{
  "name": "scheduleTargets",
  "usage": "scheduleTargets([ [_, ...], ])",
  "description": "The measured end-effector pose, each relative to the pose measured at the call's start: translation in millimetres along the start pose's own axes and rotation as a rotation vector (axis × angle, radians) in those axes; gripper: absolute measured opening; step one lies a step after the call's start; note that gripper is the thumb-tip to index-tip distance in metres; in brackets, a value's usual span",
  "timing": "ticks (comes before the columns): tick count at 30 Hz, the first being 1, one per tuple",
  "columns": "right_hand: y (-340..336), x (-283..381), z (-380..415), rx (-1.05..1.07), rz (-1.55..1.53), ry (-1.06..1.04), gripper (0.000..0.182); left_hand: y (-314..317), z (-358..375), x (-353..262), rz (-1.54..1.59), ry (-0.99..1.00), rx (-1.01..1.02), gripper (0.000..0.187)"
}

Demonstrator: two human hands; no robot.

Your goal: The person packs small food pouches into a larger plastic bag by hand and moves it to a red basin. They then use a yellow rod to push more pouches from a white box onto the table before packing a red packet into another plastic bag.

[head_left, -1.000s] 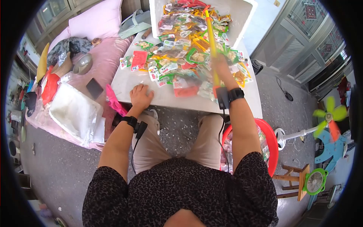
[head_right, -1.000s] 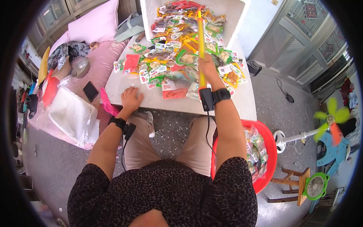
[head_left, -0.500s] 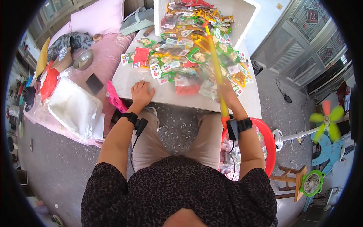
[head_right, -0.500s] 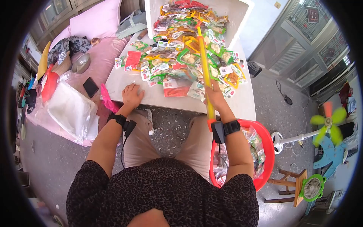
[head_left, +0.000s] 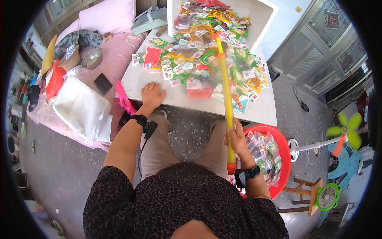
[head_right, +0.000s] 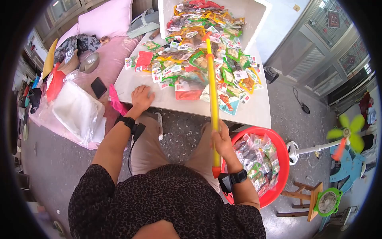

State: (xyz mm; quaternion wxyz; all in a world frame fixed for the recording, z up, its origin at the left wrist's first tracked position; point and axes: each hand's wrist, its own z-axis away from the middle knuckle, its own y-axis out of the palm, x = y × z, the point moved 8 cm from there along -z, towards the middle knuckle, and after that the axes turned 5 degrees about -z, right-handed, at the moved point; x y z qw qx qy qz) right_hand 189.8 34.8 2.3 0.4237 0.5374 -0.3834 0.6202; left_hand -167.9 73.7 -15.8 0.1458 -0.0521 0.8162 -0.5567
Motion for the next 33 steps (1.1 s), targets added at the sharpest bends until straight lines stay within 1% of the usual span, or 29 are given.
scheduleTargets([
  [3,1.1,-1.2,2.3,-0.068,0.092,-0.087,0.053,-2.5,-0.6,-2.6,-0.031,0.003,0.016,0.037],
  [6,13.1,10.2,1.4,-0.023,0.141,-0.192,0.054,-0.8,-1.8,-4.1,0.008,-0.005,0.063,0.036],
  [7,20.4,13.3,1.4,0.025,0.118,-0.204,0.054,-0.1,-2.0,-6.0,0.027,-0.007,0.087,0.036],
  [9,38.0,18.6,2.2,0.121,0.076,-0.224,0.054,-6.6,-2.5,-11.3,0.081,0.0,0.035,0.036],
  [10,46.9,14.1,1.0,0.18,0.025,-0.184,0.055,-10.5,-1.9,-15.2,0.109,0.002,0.01,0.036],
  [13,73.6,13.8,-3.5,0.279,-0.105,-0.097,0.055,-41.7,7.2,-32.2,0.307,0.092,-0.215,0.035],
  [15,87.7,16.3,-14.5,0.314,-0.124,-0.082,0.053,-37.8,26.6,-42.6,0.672,0.063,-0.139,0.033],
  [16,93.9,20.0,-20.2,0.313,-0.119,-0.074,0.052,-25.4,44.6,-49.8,0.895,-0.011,0.069,0.033],
  [17,100.2,22.9,-26.7,0.312,-0.112,-0.067,0.051,-18.0,60.7,-63.7,0.936,0.052,0.257,0.036],
  [18,108.2,28.0,-34.0,0.333,-0.096,-0.109,0.05,-11.5,83.8,-79.8,1.167,0.025,0.494,0.038],
  [20,123.9,36.4,-47.8,0.36,-0.064,-0.195,0.049,-18.2,129.2,-111.6,1.535,0.067,0.934,0.042],
  [23,146.9,38.1,-62.4,0.32,-0.007,-0.269,0.047,-34.5,161.4,-135.7,1.656,0.031,1.053,0.041],
  [26,172.4,31.0,-64.0,0.27,-0.134,-0.2,0.043,-18.7,160.9,-122.5,1.718,-0.293,0.764,0.038],
  [29,185.6,21.5,-67.8,0.288,-0.059,-0.334,0.043,-29.7,154.0,-103.5,1.661,-0.392,0.605,0.031],
  [30,183.1,38.0,-56.5,0.266,0.029,-0.332,0.046,-25.3,147.8,-87.1,1.602,-0.393,0.527,0.028],
  [31,181.4,34.0,-56.7,0.272,0.036,-0.363,0.046,-27.2,137.4,-69.0,1.543,-0.395,0.45,0.025],
  [33,174.9,22.2,-59.3,0.289,0.053,-0.424,0.046,-39.4,124.1,-27.2,1.457,-0.564,0.36,0.017],
])
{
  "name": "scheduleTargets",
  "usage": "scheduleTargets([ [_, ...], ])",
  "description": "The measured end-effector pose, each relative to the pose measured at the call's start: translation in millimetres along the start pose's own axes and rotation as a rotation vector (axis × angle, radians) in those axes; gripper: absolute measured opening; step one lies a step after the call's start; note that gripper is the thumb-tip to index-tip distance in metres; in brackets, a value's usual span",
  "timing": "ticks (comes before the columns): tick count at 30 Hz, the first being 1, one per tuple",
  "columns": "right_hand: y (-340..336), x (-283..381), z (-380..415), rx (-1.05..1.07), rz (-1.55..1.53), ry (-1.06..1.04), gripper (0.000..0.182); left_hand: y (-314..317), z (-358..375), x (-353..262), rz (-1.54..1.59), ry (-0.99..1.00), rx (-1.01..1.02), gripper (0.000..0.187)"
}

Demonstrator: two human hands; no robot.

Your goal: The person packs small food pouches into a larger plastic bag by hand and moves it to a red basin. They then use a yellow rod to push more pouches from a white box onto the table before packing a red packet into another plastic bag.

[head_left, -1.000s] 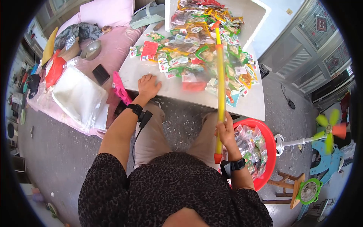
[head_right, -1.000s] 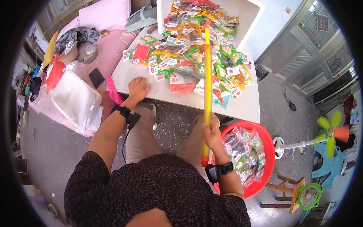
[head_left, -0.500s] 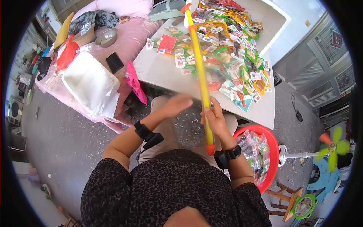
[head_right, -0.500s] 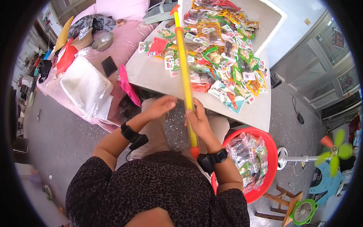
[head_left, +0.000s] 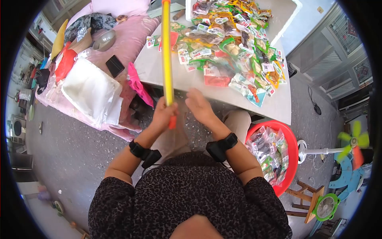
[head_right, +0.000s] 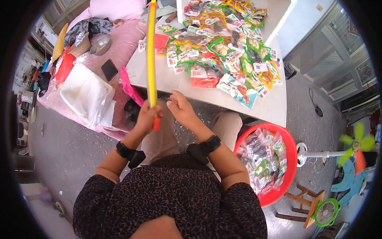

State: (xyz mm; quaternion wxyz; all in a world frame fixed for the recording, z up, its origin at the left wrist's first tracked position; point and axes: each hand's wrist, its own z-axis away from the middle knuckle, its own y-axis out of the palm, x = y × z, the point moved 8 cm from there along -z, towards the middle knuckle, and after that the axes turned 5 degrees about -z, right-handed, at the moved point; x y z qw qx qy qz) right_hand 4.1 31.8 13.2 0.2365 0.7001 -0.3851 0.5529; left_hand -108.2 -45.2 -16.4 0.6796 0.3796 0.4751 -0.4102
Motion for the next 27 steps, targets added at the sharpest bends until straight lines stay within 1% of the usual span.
scheduleTargets([
  [1,-5.9,-4.1,2.6,0.035,0.027,0.03,0.042,-18.5,-8.9,-9.3,-0.022,0.047,-0.077,0.015],
  [2,-12.0,-14.2,7.4,0.024,-0.038,0.104,0.041,-36.7,-18.2,-18.5,-0.044,0.095,-0.154,0.013],
  [4,-20.2,-37.8,18.2,0.005,-0.166,0.248,0.038,-68.2,-37.5,-39.4,-0.102,0.174,-0.271,0.019],
  [6,-25.9,-47.5,29.1,-0.026,-0.212,0.286,0.035,-98.7,-57.4,-55.8,-0.111,0.214,-0.361,0.02],
  [8,-30.4,-56.5,40.0,-0.039,-0.235,0.333,0.035,-130.4,-81.5,-59.5,-0.147,0.206,-0.437,0.022],
  [11,-35.5,-62.1,49.4,-0.038,-0.196,0.337,0.033,-173.9,-118.0,-53.5,-0.237,0.162,-0.494,0.021],
  [14,-43.1,-64.6,52.2,-0.053,-0.167,0.364,0.032,-198.5,-137.7,-54.4,-0.349,0.129,-0.565,0.023],
  [17,-46.5,-64.9,50.8,-0.057,-0.174,0.389,0.031,-224.0,-162.5,-54.2,-0.492,0.093,-0.682,0.024],
  [20,-47.2,-72.2,52.1,-0.086,-0.25,0.384,0.03,-221.7,-166.6,-67.3,-0.517,0.057,-0.703,0.025],
  [23,-46.3,-66.8,51.6,-0.043,-0.219,0.331,0.031,-223.6,-178.7,-68.0,-0.517,0.044,-0.679,0.023],
  [26,-48.9,-69.2,51.7,-0.058,-0.225,0.333,0.031,-246.4,-206.4,-55.9,-0.496,0.072,-0.691,0.022],
  [27,-50.1,-70.4,51.9,-0.067,-0.23,0.351,0.03,-244.5,-207.0,-58.0,-0.513,0.06,-0.688,0.024],
])
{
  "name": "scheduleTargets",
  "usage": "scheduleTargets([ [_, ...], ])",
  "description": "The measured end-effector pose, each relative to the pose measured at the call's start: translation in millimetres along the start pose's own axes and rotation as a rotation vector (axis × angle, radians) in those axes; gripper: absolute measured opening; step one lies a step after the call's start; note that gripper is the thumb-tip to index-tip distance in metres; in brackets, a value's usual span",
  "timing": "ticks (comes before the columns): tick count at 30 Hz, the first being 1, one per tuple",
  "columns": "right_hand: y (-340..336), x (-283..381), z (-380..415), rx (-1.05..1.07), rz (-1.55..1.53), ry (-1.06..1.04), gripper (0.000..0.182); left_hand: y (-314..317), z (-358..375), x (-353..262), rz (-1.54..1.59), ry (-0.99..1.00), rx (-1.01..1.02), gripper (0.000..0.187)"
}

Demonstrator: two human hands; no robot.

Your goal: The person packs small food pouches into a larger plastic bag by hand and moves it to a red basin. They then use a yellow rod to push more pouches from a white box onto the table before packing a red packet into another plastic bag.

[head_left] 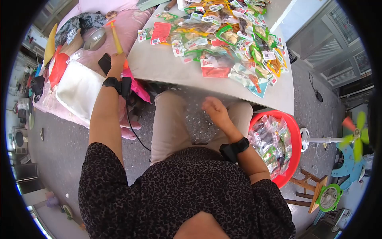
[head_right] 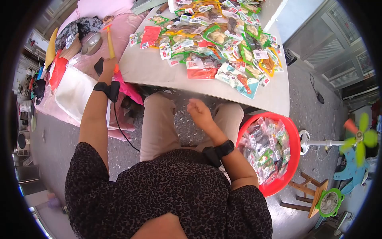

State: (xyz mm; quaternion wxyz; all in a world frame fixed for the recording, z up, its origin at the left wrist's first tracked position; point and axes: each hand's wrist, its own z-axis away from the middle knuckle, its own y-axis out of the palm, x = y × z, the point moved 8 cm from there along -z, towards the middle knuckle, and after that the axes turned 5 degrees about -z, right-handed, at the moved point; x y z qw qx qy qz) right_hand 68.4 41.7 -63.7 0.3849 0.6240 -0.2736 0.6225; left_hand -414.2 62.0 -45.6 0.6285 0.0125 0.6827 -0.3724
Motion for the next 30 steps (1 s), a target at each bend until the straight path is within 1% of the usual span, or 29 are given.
scheduleTargets([
  [2,-2.5,1.7,-1.1,-0.018,-0.012,0.035,0.029,-1.4,-0.2,-5.7,-0.035,-0.01,0.008,0.028],
  [5,-6.1,17.1,-6.7,-0.055,0.047,-0.052,0.024,-1.4,-16.6,-1.3,-0.111,0.121,-0.156,0.037],
  [8,-14.9,29.1,-14.4,-0.109,0.177,-0.177,0.022,0.7,26.1,-54.3,-0.503,0.466,-0.309,0.041],
  [10,-21.4,40.0,-18.0,-0.193,0.286,-0.246,0.021,28.9,52.1,-74.9,-0.522,0.752,-0.208,0.038],
  [11,-23.4,46.4,-18.6,-0.234,0.34,-0.28,0.021,42.9,71.2,-77.4,-0.389,0.775,-0.122,0.037],
  [12,-23.6,52.1,-19.6,-0.25,0.385,-0.299,0.02,55.5,110.8,-89.6,-0.256,0.795,-0.037,0.035],
  [14,-24.9,62.6,-22.2,-0.282,0.477,-0.339,0.021,86.1,164.1,-95.0,-0.161,0.762,0.16,0.034],
  [16,-18.1,79.5,-25.5,-0.275,0.729,-0.573,0.023,113.6,208.8,-100.7,-0.236,0.865,0.263,0.036],
  [17,-14.0,85.7,-26.8,-0.269,0.856,-0.691,0.025,123.0,226.2,-105.1,-0.337,0.869,0.272,0.037],
  [19,-14.6,75.2,-45.7,-0.245,0.99,-0.641,0.027,136.6,252.5,-116.1,-0.539,0.878,0.293,0.038],
  [20,-13.4,70.9,-54.7,-0.234,1.056,-0.617,0.028,140.7,254.4,-116.3,-0.612,0.868,0.268,0.038],
  [22,-4.9,83.7,-58.9,-0.35,1.121,-0.678,0.024,147.5,254.7,-113.9,-0.758,0.844,0.215,0.038],
  [23,-2.6,89.6,-60.5,-0.409,1.152,-0.708,0.023,149.7,253.2,-113.0,-0.756,0.823,0.219,0.037],
  [26,-7.8,63.1,-79.1,-0.373,1.174,-0.645,0.027,153.3,248.4,-108.9,-0.749,0.776,0.248,0.033],
  [28,-8.1,63.8,-75.7,-0.375,1.153,-0.688,0.024,154.3,247.0,-105.4,-0.736,0.765,0.287,0.031],
  [30,-10.9,63.7,-72.5,-0.369,1.139,-0.7,0.021,154.2,247.5,-102.6,-0.716,0.785,0.279,0.031],
])
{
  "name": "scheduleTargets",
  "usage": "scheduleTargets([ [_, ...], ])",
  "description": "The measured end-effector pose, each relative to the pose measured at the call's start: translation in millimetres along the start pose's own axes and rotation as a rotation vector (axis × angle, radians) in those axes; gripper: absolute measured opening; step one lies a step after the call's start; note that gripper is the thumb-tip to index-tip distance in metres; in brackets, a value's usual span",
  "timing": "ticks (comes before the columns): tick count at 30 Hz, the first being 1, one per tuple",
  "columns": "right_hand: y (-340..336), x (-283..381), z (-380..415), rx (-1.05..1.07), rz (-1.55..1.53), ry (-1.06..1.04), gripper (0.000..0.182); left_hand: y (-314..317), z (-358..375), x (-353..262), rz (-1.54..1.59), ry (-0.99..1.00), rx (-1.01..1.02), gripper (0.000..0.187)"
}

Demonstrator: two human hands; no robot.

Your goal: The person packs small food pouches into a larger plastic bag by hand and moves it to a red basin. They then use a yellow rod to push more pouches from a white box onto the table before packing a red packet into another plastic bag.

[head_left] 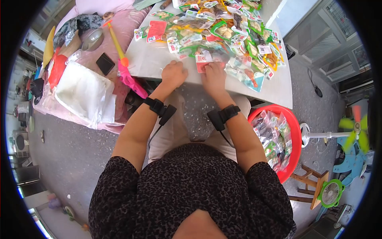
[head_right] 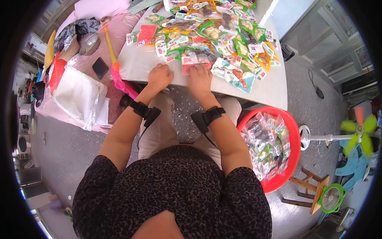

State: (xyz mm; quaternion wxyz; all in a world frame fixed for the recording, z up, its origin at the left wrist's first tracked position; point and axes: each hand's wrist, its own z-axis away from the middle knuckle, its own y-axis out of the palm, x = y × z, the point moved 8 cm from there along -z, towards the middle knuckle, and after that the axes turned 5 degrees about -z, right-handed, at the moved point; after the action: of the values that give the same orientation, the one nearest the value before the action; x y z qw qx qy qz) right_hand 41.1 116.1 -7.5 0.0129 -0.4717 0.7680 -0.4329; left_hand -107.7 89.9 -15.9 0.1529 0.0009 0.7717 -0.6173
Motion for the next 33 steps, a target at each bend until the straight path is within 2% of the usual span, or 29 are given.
scheduleTargets([
  [10,1.6,-20.5,6.8,0.108,-0.024,0.065,0.02,-5.8,17.2,-10.2,0.011,-0.007,0.089,0.038],
  [16,-4.0,-14.4,8.1,0.063,-0.006,0.039,0.02,-9.3,26.6,-13.0,-0.027,0.072,0.101,0.028],
  [19,-2.2,-15.4,10.7,0.042,0.04,0.01,0.019,-6.9,29.0,-8.1,-0.038,0.082,0.037,0.021],
  [22,-1.1,-16.3,11.9,0.034,0.046,-0.013,0.018,-7.4,29.7,-4.8,0.05,0.141,0.025,0.017],
  [25,-2.1,-14.6,11.6,0.022,0.007,-0.045,0.016,-8.7,26.4,8.4,0.272,0.07,0.051,0.016],
  [28,-3.3,-9.6,13.3,-0.006,-0.006,-0.096,0.015,-2.9,26.3,15.7,0.426,0.094,0.162,0.022],
  [31,-2.7,-2.9,14.8,-0.011,-0.031,-0.17,0.015,-5.0,31.5,12.8,0.438,0.143,0.146,0.015],
  [33,-1.8,0.6,16.2,0.004,-0.073,-0.199,0.015,-4.6,30.8,14.3,0.349,0.125,0.108,0.017],
])
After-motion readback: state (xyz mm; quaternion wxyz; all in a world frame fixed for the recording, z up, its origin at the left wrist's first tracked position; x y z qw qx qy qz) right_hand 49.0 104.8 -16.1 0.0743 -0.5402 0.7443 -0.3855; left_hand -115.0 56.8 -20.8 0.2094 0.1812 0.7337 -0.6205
